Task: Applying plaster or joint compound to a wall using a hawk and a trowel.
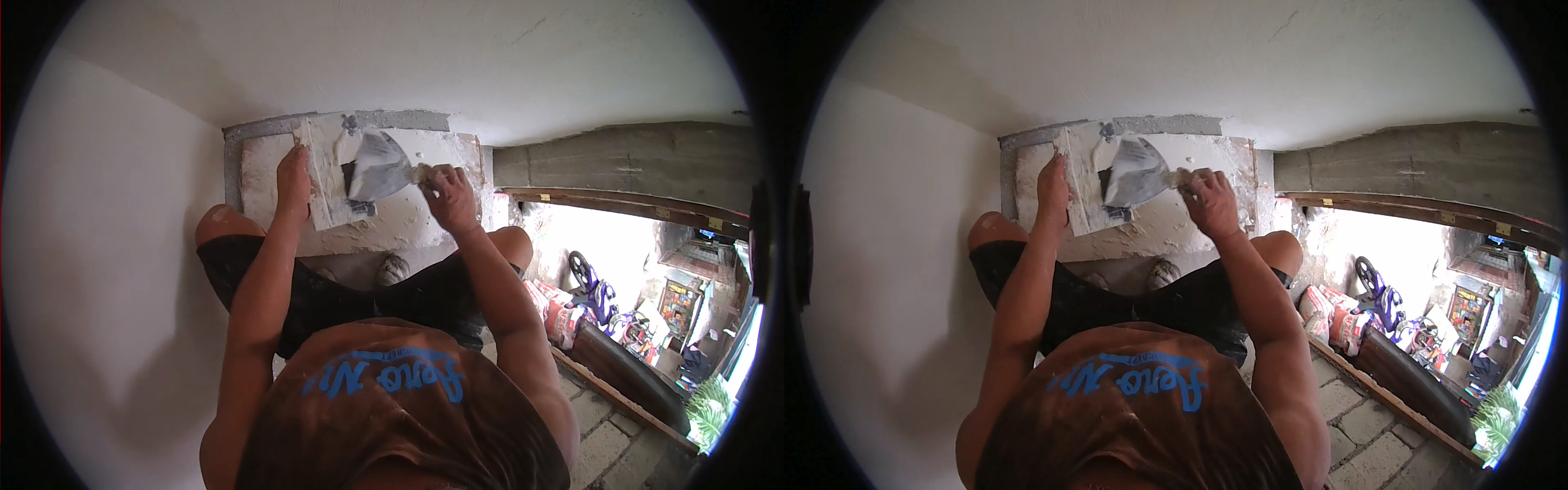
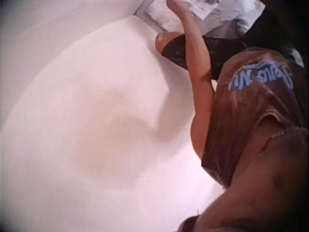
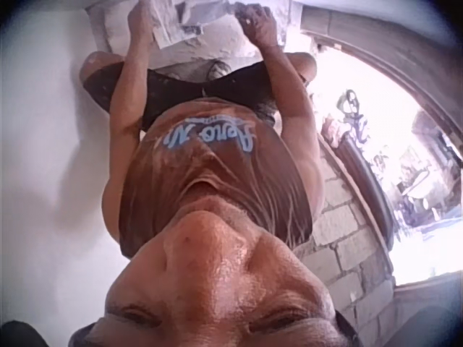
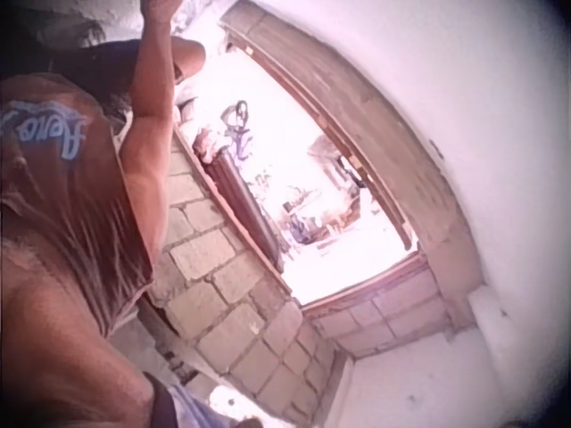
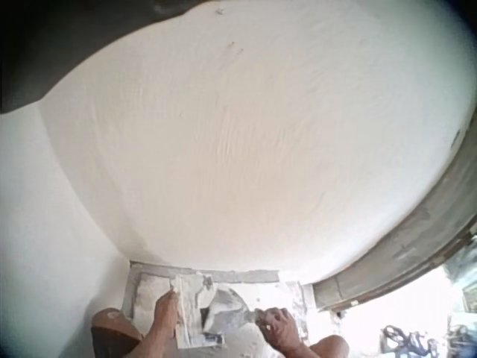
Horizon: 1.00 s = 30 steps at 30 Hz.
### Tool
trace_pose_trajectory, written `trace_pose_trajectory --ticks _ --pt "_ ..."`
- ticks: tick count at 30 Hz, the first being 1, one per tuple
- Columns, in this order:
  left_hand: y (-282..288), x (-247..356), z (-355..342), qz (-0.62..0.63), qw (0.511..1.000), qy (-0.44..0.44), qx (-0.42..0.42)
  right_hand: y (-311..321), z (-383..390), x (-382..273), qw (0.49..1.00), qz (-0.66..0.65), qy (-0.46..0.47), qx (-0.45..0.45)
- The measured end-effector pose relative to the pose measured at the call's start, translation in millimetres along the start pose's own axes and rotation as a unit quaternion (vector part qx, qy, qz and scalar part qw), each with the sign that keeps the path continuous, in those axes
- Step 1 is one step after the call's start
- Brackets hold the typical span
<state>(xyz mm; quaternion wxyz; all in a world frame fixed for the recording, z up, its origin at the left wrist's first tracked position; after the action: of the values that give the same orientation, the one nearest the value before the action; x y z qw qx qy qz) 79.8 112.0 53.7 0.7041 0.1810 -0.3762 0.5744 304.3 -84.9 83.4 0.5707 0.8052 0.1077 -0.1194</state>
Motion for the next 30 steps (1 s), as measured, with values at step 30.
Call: trace_pose_trajectory --ticks 30 --pt "14 22 -5 -0.041 0.998 -0.042 0.036 -43 54 169 0.862 -0.07 0.001 -0.502"
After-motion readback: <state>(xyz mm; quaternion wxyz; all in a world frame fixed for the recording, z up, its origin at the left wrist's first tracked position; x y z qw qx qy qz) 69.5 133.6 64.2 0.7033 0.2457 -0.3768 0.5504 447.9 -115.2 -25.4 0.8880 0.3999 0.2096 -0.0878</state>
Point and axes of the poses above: each hand's wrist, its own z-axis away from the middle knuckle, its own y-axis out of the back of the hand, x = y × z, the point moved 4 cm from there along -z, towards the middle knuckle, and after that the axes turned 14 degrees about y, right-handed, at the moved point
